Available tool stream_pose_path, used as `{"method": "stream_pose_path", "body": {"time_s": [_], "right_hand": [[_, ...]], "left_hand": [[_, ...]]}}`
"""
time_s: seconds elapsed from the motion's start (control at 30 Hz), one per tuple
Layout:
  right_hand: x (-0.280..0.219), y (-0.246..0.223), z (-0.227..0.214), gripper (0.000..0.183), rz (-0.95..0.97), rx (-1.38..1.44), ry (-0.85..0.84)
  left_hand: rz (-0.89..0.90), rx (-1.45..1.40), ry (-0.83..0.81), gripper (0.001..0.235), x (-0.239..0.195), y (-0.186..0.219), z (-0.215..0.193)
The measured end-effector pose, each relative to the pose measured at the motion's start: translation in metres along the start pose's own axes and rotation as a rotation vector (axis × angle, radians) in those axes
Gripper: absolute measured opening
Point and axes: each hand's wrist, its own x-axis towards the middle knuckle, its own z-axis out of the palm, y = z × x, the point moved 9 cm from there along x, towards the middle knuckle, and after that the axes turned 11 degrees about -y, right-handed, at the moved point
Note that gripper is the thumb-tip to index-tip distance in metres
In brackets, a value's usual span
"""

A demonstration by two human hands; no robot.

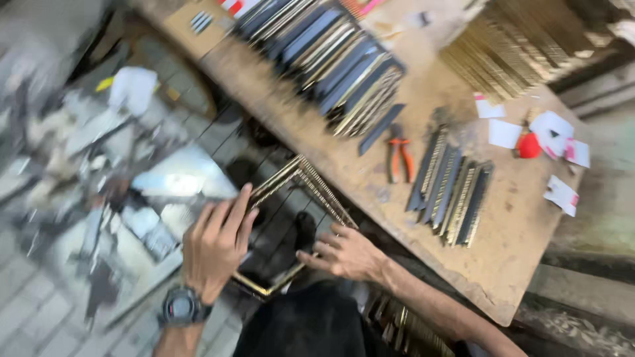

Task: The person assembles gold picture frames by placing four cut frame pieces into a corner-joining machine, operating the machine to join the corners, and stacking the completed frames on a workbench. The person also uses pliers to trim a frame piece and adjusts the machine between assemblies.

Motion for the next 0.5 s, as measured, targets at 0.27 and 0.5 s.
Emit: {"method": "stream_pose_path", "body": {"time_s": [0.27, 0.5], "right_hand": [[-0.206, 0.272, -0.075, 0.043, 0.846, -0.27, 0.43], [-0.32, 0.492, -0.134, 0.019, 1.008, -0.415, 0.494]], "left_hand": [[-0.292, -0.19, 0.145, 0.045, 0.07, 0.011, 0.097], [-0.251, -0.169, -0.071, 0.044, 0.12, 0.078, 0.179]]}}
